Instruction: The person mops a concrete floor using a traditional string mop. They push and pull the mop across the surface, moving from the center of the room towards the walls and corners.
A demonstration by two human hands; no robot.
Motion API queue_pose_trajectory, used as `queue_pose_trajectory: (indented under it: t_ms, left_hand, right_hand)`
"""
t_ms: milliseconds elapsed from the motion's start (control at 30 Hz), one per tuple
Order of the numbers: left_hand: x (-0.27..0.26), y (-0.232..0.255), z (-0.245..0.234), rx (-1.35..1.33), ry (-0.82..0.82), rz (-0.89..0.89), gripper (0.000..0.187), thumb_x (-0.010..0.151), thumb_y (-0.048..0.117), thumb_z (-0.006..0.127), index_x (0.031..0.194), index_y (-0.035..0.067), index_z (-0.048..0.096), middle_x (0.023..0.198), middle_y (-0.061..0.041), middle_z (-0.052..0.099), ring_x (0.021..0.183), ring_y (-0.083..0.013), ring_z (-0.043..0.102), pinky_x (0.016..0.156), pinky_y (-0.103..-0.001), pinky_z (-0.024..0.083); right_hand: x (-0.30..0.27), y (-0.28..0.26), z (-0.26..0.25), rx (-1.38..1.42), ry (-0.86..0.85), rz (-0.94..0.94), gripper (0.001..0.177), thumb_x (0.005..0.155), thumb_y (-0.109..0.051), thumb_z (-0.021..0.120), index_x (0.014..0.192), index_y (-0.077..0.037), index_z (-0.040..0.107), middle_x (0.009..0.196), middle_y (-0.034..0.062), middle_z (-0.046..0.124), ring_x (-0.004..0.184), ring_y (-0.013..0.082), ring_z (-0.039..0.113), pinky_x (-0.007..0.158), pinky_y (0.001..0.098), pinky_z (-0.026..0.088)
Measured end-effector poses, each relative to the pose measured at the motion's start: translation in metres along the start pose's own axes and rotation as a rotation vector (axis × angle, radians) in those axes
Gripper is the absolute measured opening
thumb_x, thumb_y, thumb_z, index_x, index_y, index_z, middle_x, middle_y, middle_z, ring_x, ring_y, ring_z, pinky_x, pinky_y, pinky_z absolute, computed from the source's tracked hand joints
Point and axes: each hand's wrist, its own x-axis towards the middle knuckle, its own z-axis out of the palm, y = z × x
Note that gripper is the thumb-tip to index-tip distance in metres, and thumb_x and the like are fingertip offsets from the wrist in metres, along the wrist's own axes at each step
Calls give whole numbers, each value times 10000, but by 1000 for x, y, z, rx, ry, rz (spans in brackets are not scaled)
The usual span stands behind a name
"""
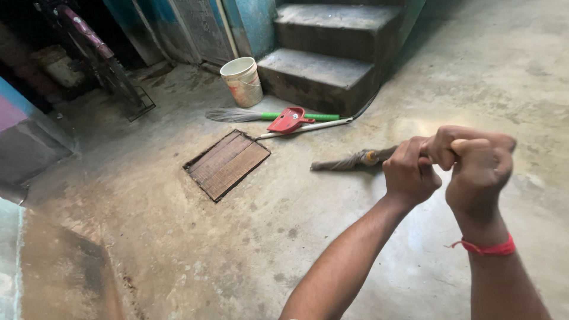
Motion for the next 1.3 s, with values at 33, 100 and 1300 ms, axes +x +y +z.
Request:
queue_pose_trajectory:
  t_ms: [33,100,1300]
  left_hand:
    - [0,-7,-1,-10,-4,-17,170,959,124,510,1103,76,586,901,-150,653,838,-378,678,689,-473,555]
    - [0,-22,-4,-50,-30,-40,201,901,64,505,1078,73,598,953,-151,680,902,-369,693,782,-462,570]
    - [-41,39,57,-266,-38,0,238,912,-26,601,1139,46,583,981,-127,661,959,-313,678,830,-399,571]
  right_hand:
    - [-2,11,3,-26,1,8,403,969,-76,345,583,36,321,554,82,366,504,162,356,542,282,354]
    - [-6,31,8,-48,-1,37,337,914,-65,345,594,40,327,573,86,376,513,167,366,569,292,379]
    - [-47,36,-118,-495,21,-27,416,939,63,271,545,1,386,590,159,498,611,235,605,663,361,518]
